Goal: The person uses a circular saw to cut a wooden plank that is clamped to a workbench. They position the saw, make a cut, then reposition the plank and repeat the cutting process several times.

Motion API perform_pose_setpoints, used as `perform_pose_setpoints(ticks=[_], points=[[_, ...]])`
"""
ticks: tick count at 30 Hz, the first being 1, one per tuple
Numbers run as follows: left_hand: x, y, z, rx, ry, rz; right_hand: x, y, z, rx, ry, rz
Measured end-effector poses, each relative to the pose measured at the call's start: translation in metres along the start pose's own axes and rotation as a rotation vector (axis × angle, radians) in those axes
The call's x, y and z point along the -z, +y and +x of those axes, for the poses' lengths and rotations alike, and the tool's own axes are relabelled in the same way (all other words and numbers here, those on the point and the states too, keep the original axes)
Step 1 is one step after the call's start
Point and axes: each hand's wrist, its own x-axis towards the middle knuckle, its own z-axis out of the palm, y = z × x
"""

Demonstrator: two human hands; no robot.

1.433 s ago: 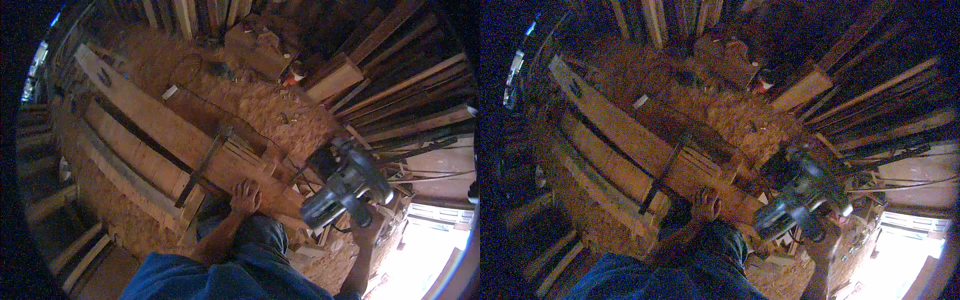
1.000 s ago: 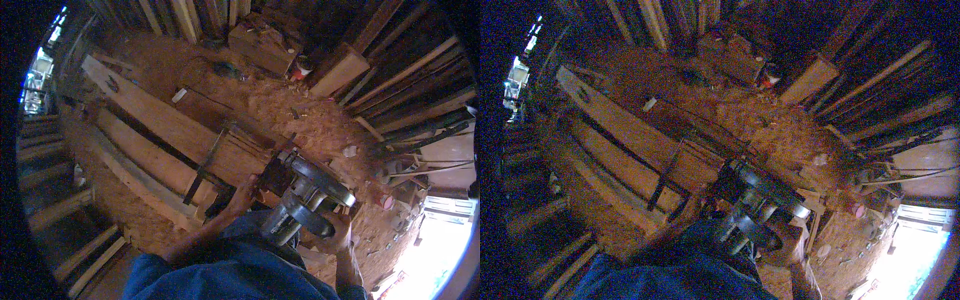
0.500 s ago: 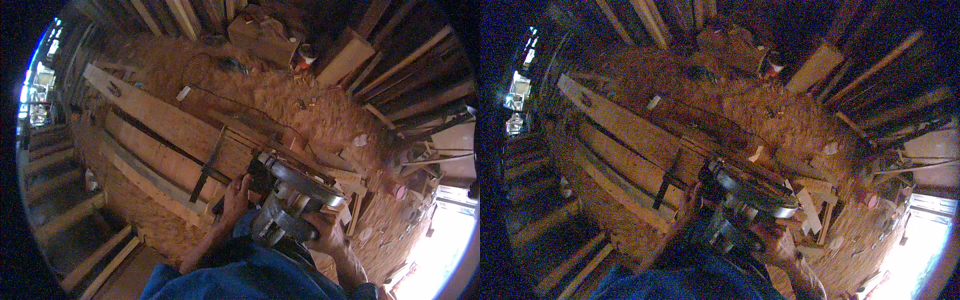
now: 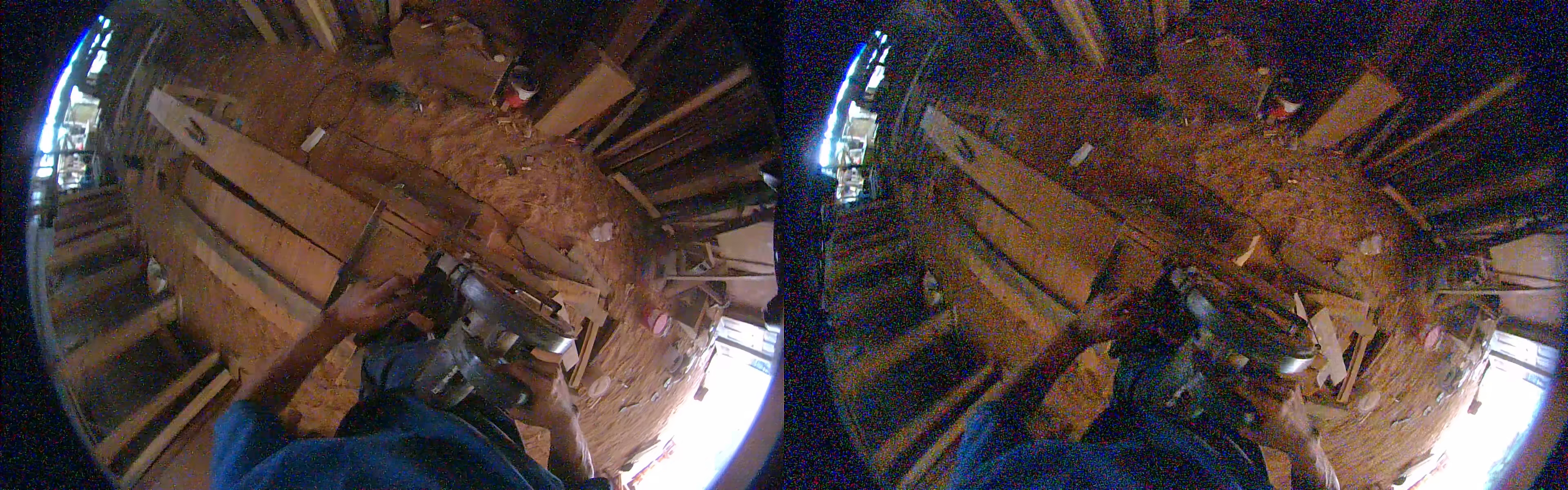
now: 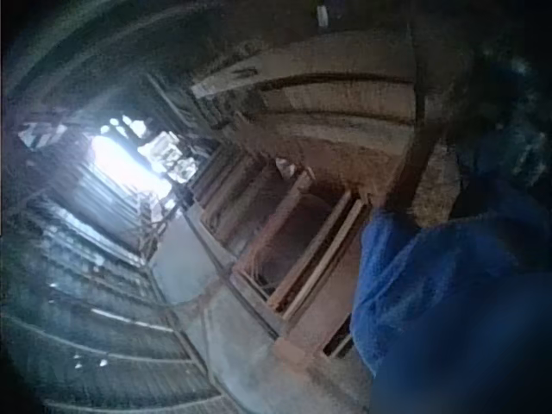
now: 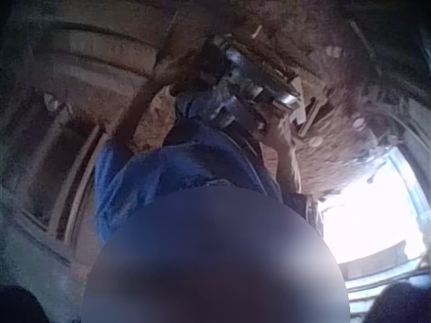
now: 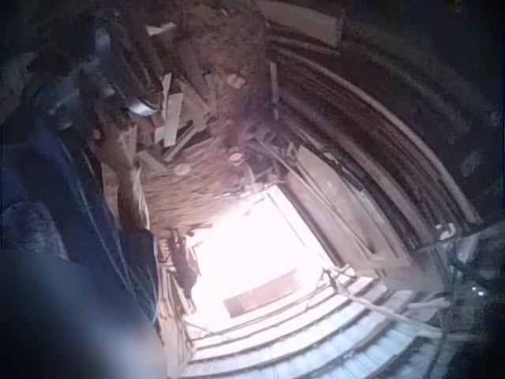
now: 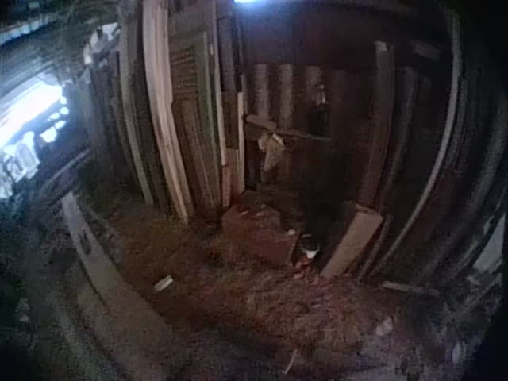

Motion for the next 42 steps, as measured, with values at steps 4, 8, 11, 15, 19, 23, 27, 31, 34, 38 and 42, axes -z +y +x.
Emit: perform_pose_setpoints(ticks=[4, 8, 11, 15, 19, 23, 27, 31, 34, 38, 42], points=[[0.002, -0.024, 0.032, -0.367, -0.019, 0.161, 0.006, 0.016, -0.008, -0.044, -0.011, 0.009], [-0.001, -0.039, 0.047, -0.482, -0.030, 0.181, 0.009, 0.026, -0.003, -0.023, 0.012, 0.077], [-0.009, -0.033, 0.052, -0.429, 0.082, 0.082, 0.016, 0.026, 0.005, -0.007, -0.012, 0.080], [-0.033, 0.017, 0.048, 0.276, 0.325, -0.238, 0.022, 0.023, 0.010, 0.099, 0.048, 0.041], [-0.059, 0.058, 0.043, 0.992, 0.315, -0.946, 0.022, 0.026, 0.016, 0.144, 0.068, 0.040], [-0.063, 0.057, 0.038, 1.039, 0.294, -1.075, 0.025, 0.026, 0.023, 0.245, 0.182, -0.055], [-0.059, 0.054, 0.038, 1.018, 0.394, -1.235, 0.032, 0.022, 0.030, 0.177, 0.141, 0.080], [-0.063, 0.053, 0.042, 0.987, 0.412, -1.503, 0.042, 0.021, 0.035, 0.169, 0.093, 0.031], [-0.067, 0.051, 0.047, 0.968, 0.414, -1.422, 0.048, 0.019, 0.036, 0.091, 0.108, 0.030], [-0.071, 0.051, 0.055, 1.009, 0.415, -1.286, 0.052, 0.019, 0.036, -0.104, 0.008, 0.087], [-0.077, 0.051, 0.064, 1.027, 0.422, -1.160, 0.053, 0.027, 0.035, 0.126, 0.235, 0.035]])
